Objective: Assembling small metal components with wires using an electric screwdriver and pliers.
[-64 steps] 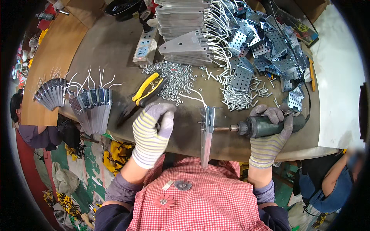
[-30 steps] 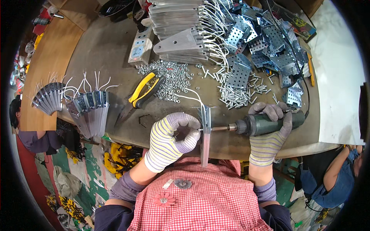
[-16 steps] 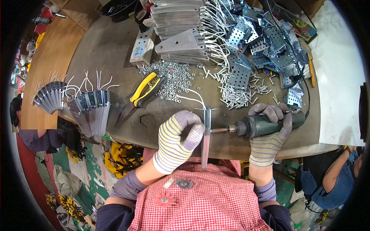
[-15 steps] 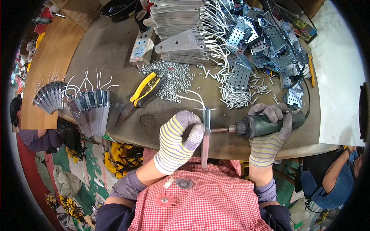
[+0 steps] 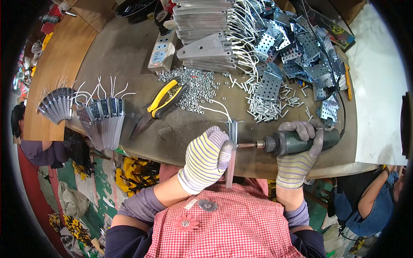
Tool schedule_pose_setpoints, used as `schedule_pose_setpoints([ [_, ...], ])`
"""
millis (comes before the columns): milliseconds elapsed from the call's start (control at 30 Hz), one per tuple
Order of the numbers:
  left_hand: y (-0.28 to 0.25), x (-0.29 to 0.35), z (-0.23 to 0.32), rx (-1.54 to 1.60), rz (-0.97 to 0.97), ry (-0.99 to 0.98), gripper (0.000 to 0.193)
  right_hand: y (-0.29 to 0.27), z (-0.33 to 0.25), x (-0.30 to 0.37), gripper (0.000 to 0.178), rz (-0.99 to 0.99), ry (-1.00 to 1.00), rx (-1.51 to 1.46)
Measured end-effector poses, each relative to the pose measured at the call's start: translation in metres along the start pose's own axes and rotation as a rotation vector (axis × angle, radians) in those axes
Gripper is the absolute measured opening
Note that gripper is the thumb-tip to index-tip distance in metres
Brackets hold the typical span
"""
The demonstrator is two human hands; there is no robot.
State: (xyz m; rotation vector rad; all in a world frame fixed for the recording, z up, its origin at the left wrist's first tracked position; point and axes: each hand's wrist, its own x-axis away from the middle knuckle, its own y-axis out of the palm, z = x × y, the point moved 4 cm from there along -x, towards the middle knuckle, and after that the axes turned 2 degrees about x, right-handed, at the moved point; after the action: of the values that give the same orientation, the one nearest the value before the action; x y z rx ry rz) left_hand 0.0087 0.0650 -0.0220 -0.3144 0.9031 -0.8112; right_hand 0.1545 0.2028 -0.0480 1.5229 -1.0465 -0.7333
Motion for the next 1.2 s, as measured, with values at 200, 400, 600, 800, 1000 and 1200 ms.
schedule_pose_setpoints([
  [200, 0.001, 0.002, -0.001, 0.037, -0.015, -0.026, 0.010, -0.001, 0.000, 0.000, 0.026, -0.002, 0.010, -0.013],
  [400, -0.005, 0.003, -0.008, -0.019, -0.043, -0.034, 0.013, 0.001, 0.000, 0.001, 0.033, 0.020, -0.002, 0.017],
  [600, -0.076, -0.041, -0.063, -0.726, -0.024, -0.090, 0.025, -0.003, -0.002, 0.002, 0.037, 0.011, -0.005, 0.019],
  [800, -0.089, -0.027, -0.094, -0.572, -0.031, 0.078, 0.037, -0.005, -0.003, 0.001, 0.036, 0.003, 0.004, 0.005],
  [1000, -0.073, -0.046, -0.008, 0.706, 0.316, -0.160, 0.039, -0.006, -0.004, -0.001, 0.034, 0.008, 0.010, 0.009],
  [1200, -0.042, -0.060, 0.032, 0.556, 0.003, -0.155, 0.065, -0.005, -0.002, 0.001, 0.034, 0.015, 0.018, -0.002],
])
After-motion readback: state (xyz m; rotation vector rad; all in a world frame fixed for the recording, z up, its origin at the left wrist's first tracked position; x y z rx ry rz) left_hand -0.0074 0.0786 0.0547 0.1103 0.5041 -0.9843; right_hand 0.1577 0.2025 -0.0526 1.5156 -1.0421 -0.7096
